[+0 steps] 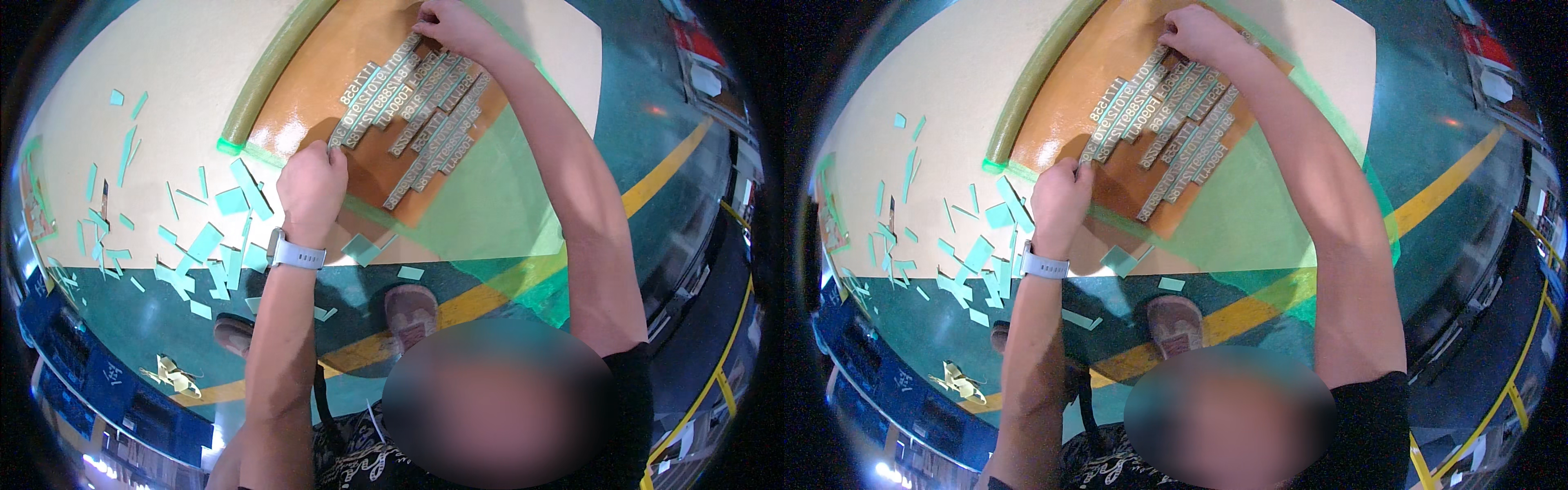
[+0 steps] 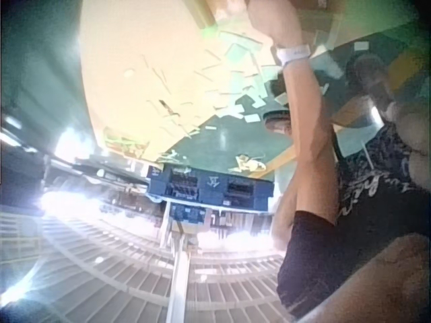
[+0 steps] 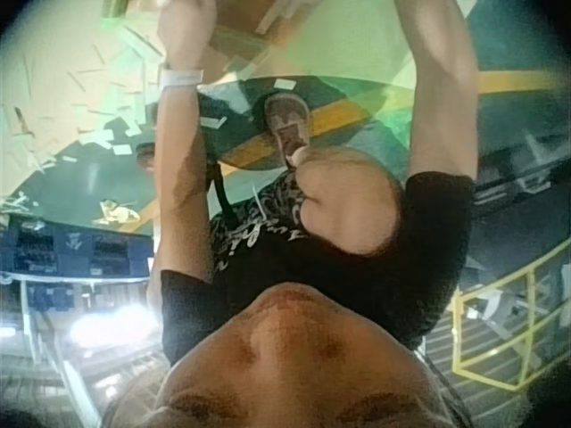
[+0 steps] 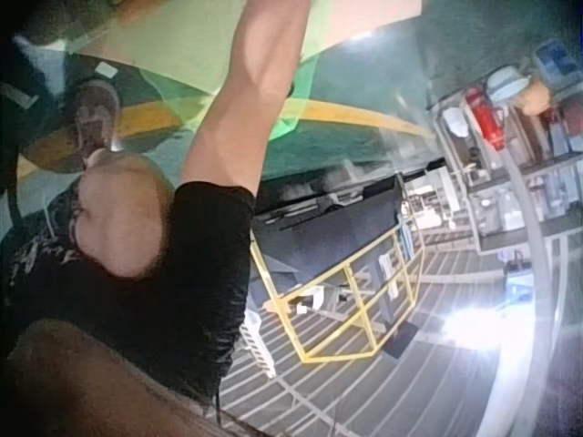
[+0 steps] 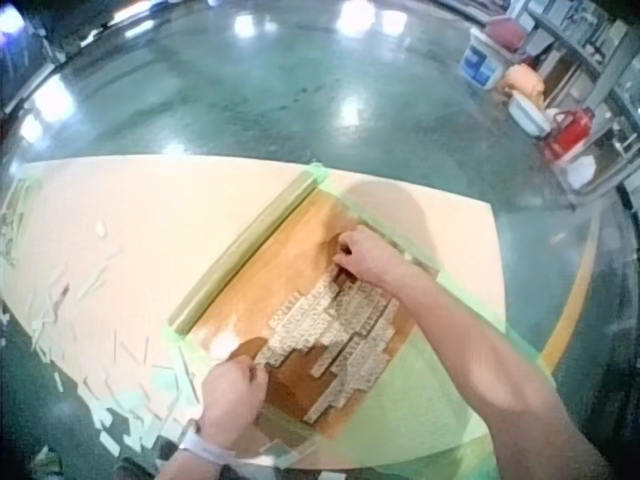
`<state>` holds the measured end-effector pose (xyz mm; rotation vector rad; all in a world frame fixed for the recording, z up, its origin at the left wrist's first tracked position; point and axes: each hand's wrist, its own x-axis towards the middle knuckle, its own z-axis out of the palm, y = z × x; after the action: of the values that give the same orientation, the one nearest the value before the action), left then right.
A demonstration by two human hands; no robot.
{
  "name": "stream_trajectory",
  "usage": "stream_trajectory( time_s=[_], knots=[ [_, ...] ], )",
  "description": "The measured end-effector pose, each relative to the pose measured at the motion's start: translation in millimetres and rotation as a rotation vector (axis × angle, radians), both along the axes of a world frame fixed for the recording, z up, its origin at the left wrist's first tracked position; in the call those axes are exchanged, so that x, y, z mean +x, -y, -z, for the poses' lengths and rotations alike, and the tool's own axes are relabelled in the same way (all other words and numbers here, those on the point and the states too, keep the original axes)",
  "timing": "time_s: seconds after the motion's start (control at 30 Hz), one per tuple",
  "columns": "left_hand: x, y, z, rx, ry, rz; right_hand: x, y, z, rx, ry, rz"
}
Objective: The person cuts strips of adhesive tape using scissors, removes the protective backing from the strips, and presses them onto a large sheet of cardboard.
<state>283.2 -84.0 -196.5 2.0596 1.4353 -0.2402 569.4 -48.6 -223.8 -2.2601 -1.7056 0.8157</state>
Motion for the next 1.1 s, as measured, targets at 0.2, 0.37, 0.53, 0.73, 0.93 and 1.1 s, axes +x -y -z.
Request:
stream_trajectory(
  time_s=[0.2, 0.37, 0.53, 0.73, 0.93, 1.1],
  knots=[
    [0, 1, -3, 0.042, -0.115, 0.102, -5, 0, 4, 0.038, 0.106, -0.027],
    [-14, -4, 7, -0.047, -0.113, 0.108, -11, 4, 8, 0.128, 0.236, -0.049],
    [-61, -27, 10, -0.330, -0.033, -0.010, -5, 2, 11, 0.094, 0.177, -0.072],
    [-65, -6, -1, 0.101, 0.279, 0.029, -13, -3, -7, -0.079, 0.146, -0.026],
    [-31, 23, 1, 0.344, 0.178, 0.247, -8, 1, 15, 0.125, 0.272, -0.135],
    [-27, 27, 1, 0.404, -0.049, 0.408, -23, 7, 1, 0.066, 0.358, -0.072]
  ],
)
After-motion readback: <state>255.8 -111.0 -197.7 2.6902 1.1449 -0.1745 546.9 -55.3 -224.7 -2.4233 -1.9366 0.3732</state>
